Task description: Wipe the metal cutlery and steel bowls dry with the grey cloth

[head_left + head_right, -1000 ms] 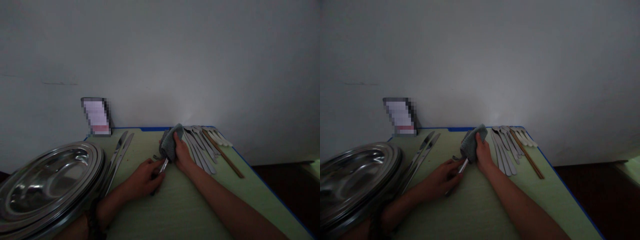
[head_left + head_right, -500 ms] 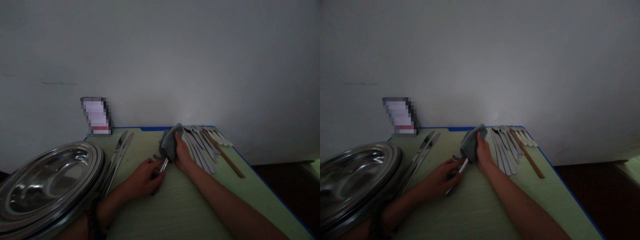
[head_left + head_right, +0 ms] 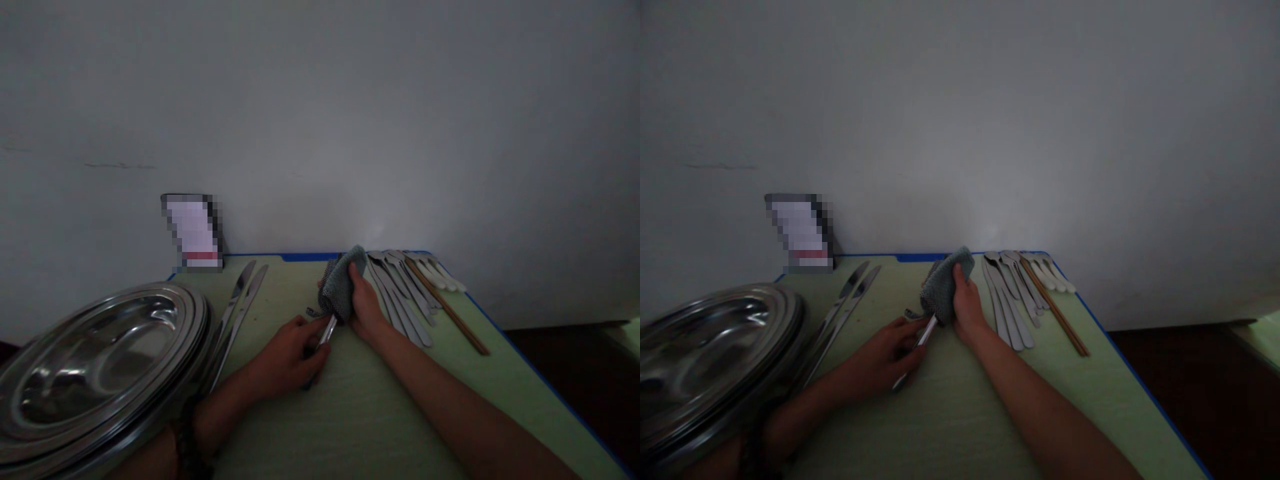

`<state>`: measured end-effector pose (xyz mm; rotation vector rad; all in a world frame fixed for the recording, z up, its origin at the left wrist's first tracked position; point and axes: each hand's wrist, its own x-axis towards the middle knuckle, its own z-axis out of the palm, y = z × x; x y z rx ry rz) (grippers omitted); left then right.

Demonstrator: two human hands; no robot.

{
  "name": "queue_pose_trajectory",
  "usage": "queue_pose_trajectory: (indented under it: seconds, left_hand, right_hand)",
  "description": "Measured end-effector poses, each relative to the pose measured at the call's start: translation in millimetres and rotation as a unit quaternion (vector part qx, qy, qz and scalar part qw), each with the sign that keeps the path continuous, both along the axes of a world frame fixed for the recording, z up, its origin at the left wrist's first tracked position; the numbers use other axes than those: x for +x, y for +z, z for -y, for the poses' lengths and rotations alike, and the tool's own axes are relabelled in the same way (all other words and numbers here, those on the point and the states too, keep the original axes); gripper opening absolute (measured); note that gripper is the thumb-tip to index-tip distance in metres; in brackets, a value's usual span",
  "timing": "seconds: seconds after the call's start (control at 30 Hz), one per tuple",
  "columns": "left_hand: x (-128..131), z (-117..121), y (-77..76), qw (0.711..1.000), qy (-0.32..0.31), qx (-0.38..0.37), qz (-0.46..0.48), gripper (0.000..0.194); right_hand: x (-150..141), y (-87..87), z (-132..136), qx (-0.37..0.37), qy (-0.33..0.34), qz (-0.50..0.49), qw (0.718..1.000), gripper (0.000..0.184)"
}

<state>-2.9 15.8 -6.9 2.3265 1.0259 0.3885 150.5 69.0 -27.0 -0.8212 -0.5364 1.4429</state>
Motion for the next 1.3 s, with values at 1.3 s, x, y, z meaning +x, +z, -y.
queue_pose_trajectory:
  seconds: [1.3]
  left_hand:
    - [1.2,-1.9,-3.7,1.0,0.016,0.013,-0.022,0.048]
  right_hand:
    - [0.5,-2.7,-0.4,0.001,-0.008,0.02,1.0,0.036]
